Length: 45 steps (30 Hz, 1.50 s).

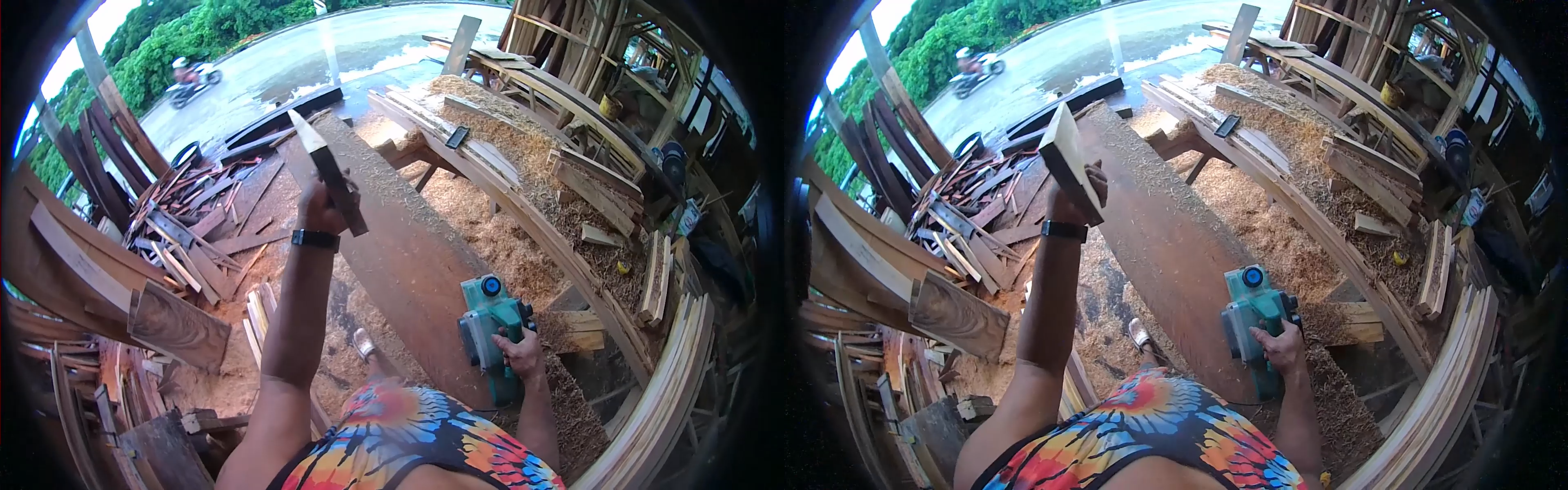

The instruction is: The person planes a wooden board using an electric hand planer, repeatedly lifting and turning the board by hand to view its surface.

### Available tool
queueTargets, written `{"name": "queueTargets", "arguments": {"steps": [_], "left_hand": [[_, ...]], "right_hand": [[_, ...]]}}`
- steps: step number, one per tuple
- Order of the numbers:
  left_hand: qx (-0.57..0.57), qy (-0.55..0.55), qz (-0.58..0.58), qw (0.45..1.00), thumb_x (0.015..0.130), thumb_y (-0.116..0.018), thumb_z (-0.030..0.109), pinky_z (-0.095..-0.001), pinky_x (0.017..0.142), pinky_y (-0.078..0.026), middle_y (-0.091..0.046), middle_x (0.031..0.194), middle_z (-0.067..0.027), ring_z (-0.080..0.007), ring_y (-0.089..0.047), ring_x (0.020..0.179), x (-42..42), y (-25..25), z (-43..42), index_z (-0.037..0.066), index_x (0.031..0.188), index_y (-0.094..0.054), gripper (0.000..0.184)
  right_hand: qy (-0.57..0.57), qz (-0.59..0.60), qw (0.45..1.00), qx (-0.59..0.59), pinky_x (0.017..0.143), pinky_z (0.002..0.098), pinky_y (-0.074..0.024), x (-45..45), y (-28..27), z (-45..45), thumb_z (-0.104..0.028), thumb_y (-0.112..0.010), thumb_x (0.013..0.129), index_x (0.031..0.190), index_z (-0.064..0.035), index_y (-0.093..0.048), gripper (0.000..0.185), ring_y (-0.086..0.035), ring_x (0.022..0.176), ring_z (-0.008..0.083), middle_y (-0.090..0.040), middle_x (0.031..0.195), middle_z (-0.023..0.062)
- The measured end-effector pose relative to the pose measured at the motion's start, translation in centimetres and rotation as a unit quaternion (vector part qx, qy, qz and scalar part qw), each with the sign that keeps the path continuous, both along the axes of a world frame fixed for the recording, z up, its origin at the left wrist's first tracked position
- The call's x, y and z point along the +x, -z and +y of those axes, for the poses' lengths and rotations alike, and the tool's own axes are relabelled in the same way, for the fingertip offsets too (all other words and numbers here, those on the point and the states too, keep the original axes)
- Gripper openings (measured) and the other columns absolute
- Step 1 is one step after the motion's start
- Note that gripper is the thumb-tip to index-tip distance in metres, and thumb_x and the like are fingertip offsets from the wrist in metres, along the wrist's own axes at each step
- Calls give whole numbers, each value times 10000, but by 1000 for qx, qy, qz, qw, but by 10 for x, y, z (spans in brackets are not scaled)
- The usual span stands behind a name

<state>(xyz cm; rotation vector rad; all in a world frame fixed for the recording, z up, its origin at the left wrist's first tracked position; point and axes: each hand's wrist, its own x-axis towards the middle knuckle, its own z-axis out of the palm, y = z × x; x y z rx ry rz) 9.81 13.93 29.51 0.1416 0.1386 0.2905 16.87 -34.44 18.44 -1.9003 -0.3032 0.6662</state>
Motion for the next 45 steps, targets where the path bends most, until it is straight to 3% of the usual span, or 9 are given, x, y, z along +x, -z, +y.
{"name": "queueTargets", "arguments": {"steps": [2, 10, 14, 17, 20, 23, 32, 44, 45], "left_hand": [[-32, 7, 8, 999, 1039, -510, 202, -327, 596, -562, -603, 778, -62, -188, -638, 686, -11, -19, -15, -12, 1060, -511, 216], [-38, -5, 15, 999, 1047, -503, 226, -311, 594, -569, -608, 777, -58, -175, -639, 670, -15, -25, -24, -3, 1051, -513, 229], [2, -43, 55, 998, 1065, -439, 307, -354, 561, -566, -614, 770, -82, -214, -632, 622, -7, -20, -20, 27, 1038, -541, 299], [54, -76, 85, 992, 1084, -338, 372, -405, 542, -560, -617, 776, -103, -265, -621, 597, 3, -13, -13, 64, 1027, -574, 392], [110, -68, -4, 992, 1019, -567, 191, -328, 694, -570, -612, 907, -60, -187, -650, 799, 3, 14, 1, -43, 1169, -477, 292], [70, -103, 101, 987, 1085, -329, 385, -399, 543, -557, -613, 763, -105, -260, -620, 599, 2, -17, -19, 39, 1038, -565, 421], [-14, -9, 10, 1000, 1024, -540, 251, -317, 572, -569, -591, 732, -82, -183, -629, 633, -7, -22, -18, -22, 1082, -476, 286], [-36, 18, -7, 999, 1022, -546, 290, -324, 613, -563, -596, 783, -71, -184, -635, 700, -6, -14, -9, -20, 1127, -464, 337], [-31, 3, 4, 1000, 1025, -536, 305, -331, 611, -562, -598, 791, -75, -188, -634, 700, -6, -14, -13, -26, 1129, -470, 353]], "right_hand": [[0, -3, 1000, -6, 545, 310, -466, 2, 5, -1, -293, -823, 823, 978, -2, -692, 355, -578, 587, 125, -643, 704, 30], [-10, -20, 1000, 3, 570, 316, -482, 4, 12, -2, -278, -818, 825, 967, -4, -692, 334, -587, 605, 135, -656, 722, 38], [5, 16, 1000, -11, 515, 301, -456, -1, -5, 1, -266, -814, 830, 986, 6, -683, 340, -561, 543, 118, -651, 715, 42], [-1, 14, 1000, 0, 472, 259, -420, -1, -4, 2, -221, -807, 856, 1008, -7, -668, 297, -516, 518, 77, -579, 662, -13], [-8, 7, 1000, 0, 471, 260, -422, -1, -7, 3, -224, -810, 854, 1012, -8, -667, 304, -516, 511, 80, -578, 655, -12], [-10, 4, 1000, 2, 471, 260, -424, 0, -4, 2, -229, -812, 852, 1020, -8, -667, 313, -520, 505, 83, -581, 646, -6], [-3, -3, 1000, -18, 520, 304, -454, 2, 1, 0, -310, -826, 820, 999, 5, -688, 387, -573, 533, 126, -639, 670, 36], [-2, 3, 1000, -6, 536, 311, -468, 3, 2, 0, -280, -827, 812, 1015, 16, -702, 380, -574, 537, 129, -640, 655, 39], [-9, -13, 1000, -23, 586, 331, -488, 2, 1, -1, -281, -825, 814, 1058, 16, -691, 407, -601, 600, 157, -655, 712, 68]]}}
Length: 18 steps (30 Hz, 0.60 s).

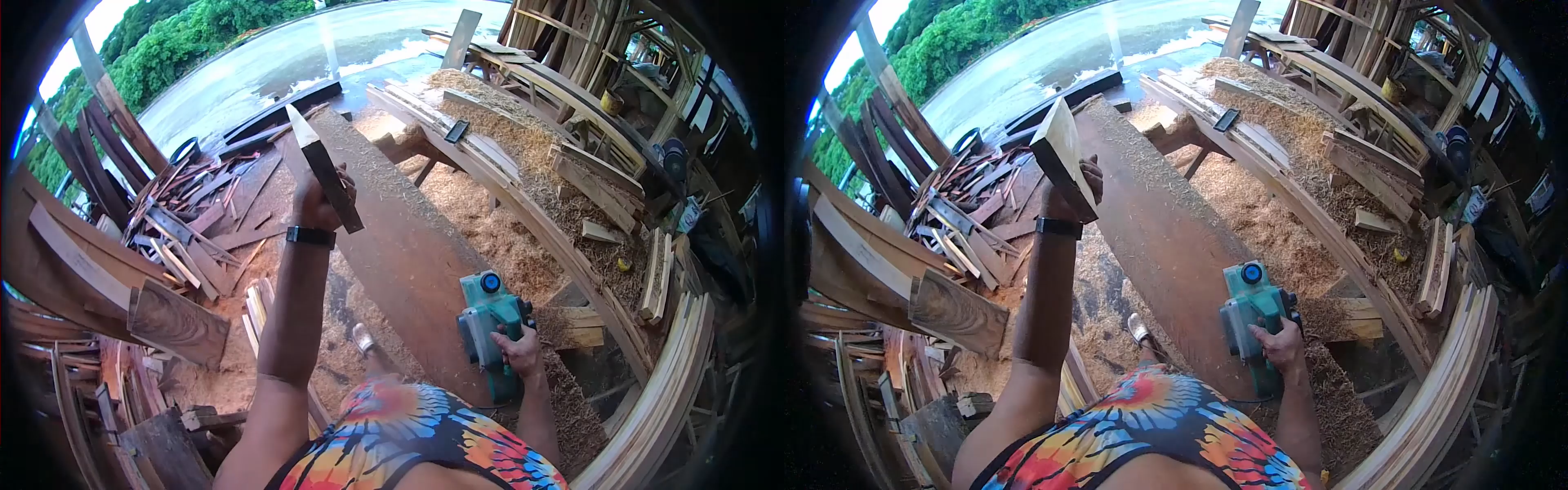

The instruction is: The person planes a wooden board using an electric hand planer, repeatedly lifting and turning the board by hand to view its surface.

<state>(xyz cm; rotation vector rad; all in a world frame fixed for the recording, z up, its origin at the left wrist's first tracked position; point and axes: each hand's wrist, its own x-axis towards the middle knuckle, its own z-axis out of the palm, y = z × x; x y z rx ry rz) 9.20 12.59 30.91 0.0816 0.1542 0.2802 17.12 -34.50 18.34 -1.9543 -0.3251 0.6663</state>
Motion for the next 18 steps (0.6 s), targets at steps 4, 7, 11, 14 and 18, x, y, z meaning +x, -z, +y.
{"name": "queueTargets", "arguments": {"steps": [4, 7, 11, 14, 18], "left_hand": [[48, -53, 79, 994, 1048, -429, 417, -364, 582, -554, -598, 825, -95, -215, -607, 663, -3, 23, -21, 28, 1165, -509, 414], [65, -58, 165, 982, 1062, -334, 487, -375, 537, -532, -563, 782, -84, -217, -572, 627, -3, 69, -35, 101, 1179, -520, 444], [102, -42, 250, 962, 1009, -265, 655, -328, 486, -464, -519, 697, -31, -180, -532, 584, -9, 145, -61, 0, 1090, -539, 715], [167, -52, 281, 944, 1010, -270, 664, -335, 530, -483, -536, 713, -36, -176, -537, 604, -14, 171, -78, 23, 1100, -551, 706], [174, -134, 341, 914, 956, -317, 777, -315, 461, -456, -492, 569, -37, -179, -518, 505, -3, 183, -99, -22, 985, -612, 851]], "right_hand": [[65, -330, 936, -104, 829, 421, -521, -21, -16, 15, -316, -812, 827, 1257, 14, -607, 580, -652, 912, 299, -663, 1013, 200], [34, -480, 875, -51, 953, 455, -501, -45, -56, 38, -390, -802, 832, 1380, 30, -499, 753, -601, 1126, 369, -602, 1216, 234], [-164, -339, 922, 92, 1025, 487, -466, -51, -83, 98, -508, -797, 809, 1418, 69, -445, 909, -567, 1198, 428, -568, 1299, 282], [-259, -321, 905, 103, 1037, 502, -459, -59, -78, 147, -515, -813, 789, 1414, 100, -431, 957, -561, 1234, 474, -552, 1324, 343], [-264, -234, 931, 93, 938, 477, -535, -78, -63, 188, -434, -805, 816, 1445, 63, -418, 890, -631, 1166, 458, -613, 1246, 342]]}}
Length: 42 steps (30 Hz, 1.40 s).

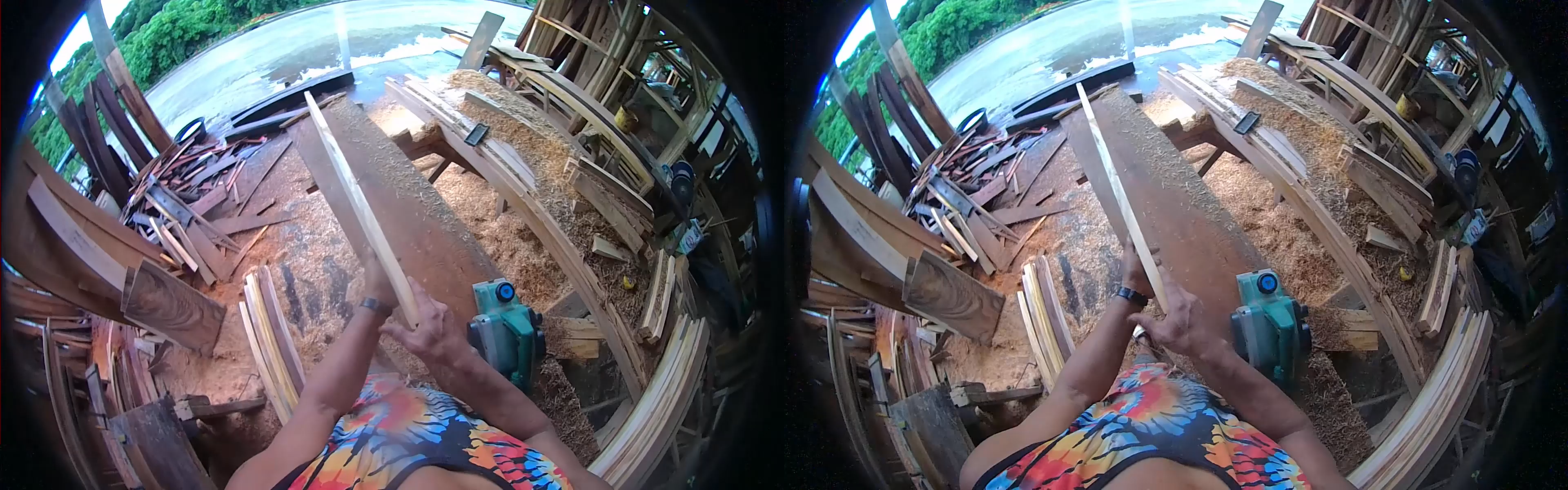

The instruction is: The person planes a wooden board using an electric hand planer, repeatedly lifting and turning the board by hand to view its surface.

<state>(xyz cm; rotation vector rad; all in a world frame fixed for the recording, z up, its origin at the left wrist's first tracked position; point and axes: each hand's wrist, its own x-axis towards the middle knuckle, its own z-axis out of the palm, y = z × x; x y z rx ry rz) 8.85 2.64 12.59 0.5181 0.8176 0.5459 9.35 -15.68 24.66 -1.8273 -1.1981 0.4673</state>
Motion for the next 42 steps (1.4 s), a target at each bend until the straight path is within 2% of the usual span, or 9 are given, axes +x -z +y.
{"name": "queueTargets", "arguments": {"steps": [3, 7, 8, 12, 19, 24, 30, 35, 42], "left_hand": [[34, -35, 19, 999, 981, -334, 737, -327, 461, -467, -509, 591, -45, -193, -504, 483, 5, 49, 2, 0, 1044, -594, 784], [152, 15, 8, 988, 1060, -328, 594, -352, 831, -548, -615, 1094, -115, -203, -625, 936, -17, 28, -15, 37, 1410, -452, 670], [327, -19, 25, 944, 1093, -345, 473, -361, 962, -488, -588, 1219, -190, -225, -585, 1118, -19, 45, -14, 0, 1488, -376, 617], [310, 75, 54, 946, 1098, -385, 398, -347, 1108, -373, -377, 1551, -238, -269, -457, 1343, -19, 63, -1, -8, 1609, -58, 730], [381, 77, 124, 913, 1082, -414, 422, -342, 1034, -437, -532, 1411, -232, -274, -565, 1228, -10, 70, 46, -18, 1576, -222, 688], [431, 57, 149, 888, 1071, -439, 436, -340, 878, -506, -683, 1102, -174, -228, -653, 998, 2, 32, 90, 26, 1521, -389, 611], [419, 70, 160, 891, 1048, -466, 363, -357, 927, -505, -685, 1139, -111, -206, -650, 1025, 37, 75, 185, -22, 1291, -625, 483], [379, 107, 226, 891, 964, -554, 598, -327, 581, -475, -693, 925, -81, -193, -671, 737, 39, 67, 222, 49, 1174, -679, 601], [340, 56, 243, 907, 906, -557, 708, -460, 778, -496, -712, 1048, -127, -311, -703, 910, 44, 33, 214, 58, 1213, -678, 729]], "right_hand": [[50, -28, 998, 17, 865, 479, -566, -1, 55, 13, -269, -771, 841, 1437, 73, -422, 770, -679, 1006, 489, -661, 1082, 349], [66, -50, 997, 1, 832, 489, -574, -4, 101, 4, -107, -684, 852, 1430, 66, -436, 652, -679, 969, 499, -664, 1062, 347], [63, -71, 995, 8, 806, 495, -577, -3, 112, 3, -113, -677, 864, 1426, 68, -438, 637, -682, 947, 498, -664, 1056, 350], [52, -118, 991, 25, 738, 500, -586, -4, 122, 1, -127, -665, 888, 1419, 67, -441, 608, -690, 887, 497, -670, 1031, 350], [31, -64, 997, -42, 899, 509, -548, -1, 107, 1, -182, -709, 879, 1420, 75, -439, 657, -648, 1077, 492, -624, 1203, 352], [29, -109, 993, -31, 1070, 492, -444, 10, -9, -33, -225, -761, 848, 1357, 65, -507, 639, -550, 1264, 450, -549, 1358, 312], [349, -273, 892, -91, 1002, 477, -479, 63, 1, -144, -204, -756, 861, 1303, 65, -552, 556, -601, 1170, 425, -612, 1246, 248], [263, 238, 925, -137, 722, 309, -534, 76, 47, -211, -525, -564, 1008, 1289, 22, -561, 615, -664, 815, 181, -681, 924, 116], [183, 425, 884, -62, 574, 294, -488, 79, 55, -201, -682, -494, 952, 1316, 8, -529, 781, -578, 589, 149, -588, 713, 70]]}}
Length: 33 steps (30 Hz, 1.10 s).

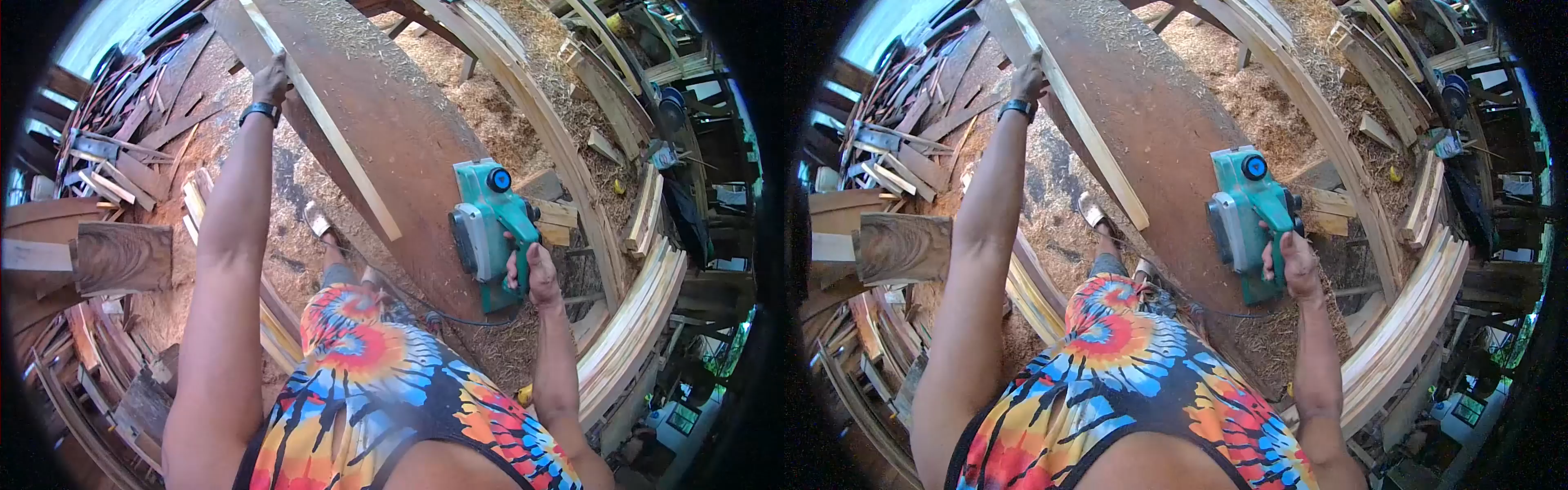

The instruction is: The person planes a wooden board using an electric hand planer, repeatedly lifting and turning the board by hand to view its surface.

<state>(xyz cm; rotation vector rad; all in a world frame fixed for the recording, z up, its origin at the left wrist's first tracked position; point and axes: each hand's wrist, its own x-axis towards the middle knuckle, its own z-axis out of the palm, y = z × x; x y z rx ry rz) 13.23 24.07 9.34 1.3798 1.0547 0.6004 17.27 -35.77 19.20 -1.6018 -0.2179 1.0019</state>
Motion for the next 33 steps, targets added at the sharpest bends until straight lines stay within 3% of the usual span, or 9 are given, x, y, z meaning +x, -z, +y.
{"name": "queueTargets", "arguments": {"steps": [5, 11, 15, 16, 20, 24, 27, 30, 33], "left_hand": [[-11, -2, -7, 1000, 907, -563, 698, -498, 827, -484, -690, 1148, -146, -346, -697, 962, 6, 8, 10, 52, 1262, -651, 742], [3, 20, 25, 999, 907, -529, 725, -514, 842, -475, -668, 1231, -142, -357, -693, 1002, 6, 9, 13, 73, 1335, -600, 784], [63, 29, 60, 996, 910, -491, 749, -448, 739, -518, -708, 1150, -122, -310, -721, 930, 5, 12, 16, 80, 1329, -611, 799], [85, 26, 81, 993, 930, -521, 703, -407, 677, -558, -720, 1091, -129, -278, -731, 877, 6, 12, 19, 28, 1289, -635, 773], [101, 23, 8, 995, 972, -585, 574, -373, 703, -611, -711, 1030, -146, -226, -724, 836, 17, 44, 39, -81, 1148, -677, 684], [130, 14, 30, 991, 974, -582, 574, -354, 686, -591, -721, 944, -128, -210, -715, 790, 17, 38, 30, -67, 1079, -709, 662], [155, -5, -28, 987, 976, -573, 590, -351, 685, -581, -723, 916, -127, -204, -707, 762, 23, 52, 36, -62, 1060, -715, 672], [163, 15, 31, 986, 978, -478, 656, -417, 888, -504, -726, 1009, -276, -363, -695, 1051, 18, 52, 34, -68, 1084, -701, 765], [157, 9, 33, 987, 987, -471, 638, -429, 906, -496, -717, 1037, -288, -382, -678, 1097, 19, 48, 31, -71, 1088, -701, 753]], "right_hand": [[-16, -52, 998, -8, 485, 259, -420, -43, -55, 25, -702, -466, 955, 1314, 8, -532, 798, -505, 512, 107, -527, 665, 28], [-47, -27, 998, -23, 454, 229, -396, -93, -111, 28, -815, -624, 760, 1206, 40, -550, 967, -508, 507, 76, -563, 644, 27], [-72, 21, 996, -38, 455, 238, -417, -111, -112, 48, -830, -644, 706, 1166, 49, -549, 997, -522, 506, 94, -572, 651, 32], [-77, 18, 996, -38, 459, 237, -417, -116, -106, 49, -833, -640, 710, 1161, 47, -552, 993, -520, 508, 94, -572, 656, 33], [-112, -24, 992, -48, 471, 239, -412, -120, -98, 61, -846, -618, 743, 1131, 38, -569, 966, -518, 520, 89, -563, 639, 29], [-106, -47, 992, -40, 462, 240, -403, -121, -90, 68, -838, -617, 761, 1116, 31, -571, 941, -518, 513, 85, -557, 623, 23], [-108, -45, 992, -50, 450, 235, -394, -119, -91, 72, -837, -625, 756, 1112, 29, -570, 937, -516, 508, 82, -558, 624, 21], [-98, -50, 993, -49, 443, 229, -386, -119, -92, 80, -834, -630, 755, 1113, 26, -569, 934, -511, 502, 77, -557, 627, 18], [-95, -54, 993, -48, 442, 223, -383, -118, -92, 86, -830, -633, 758, 1116, 23, -569, 927, -506, 502, 74, -554, 631, 17]]}}
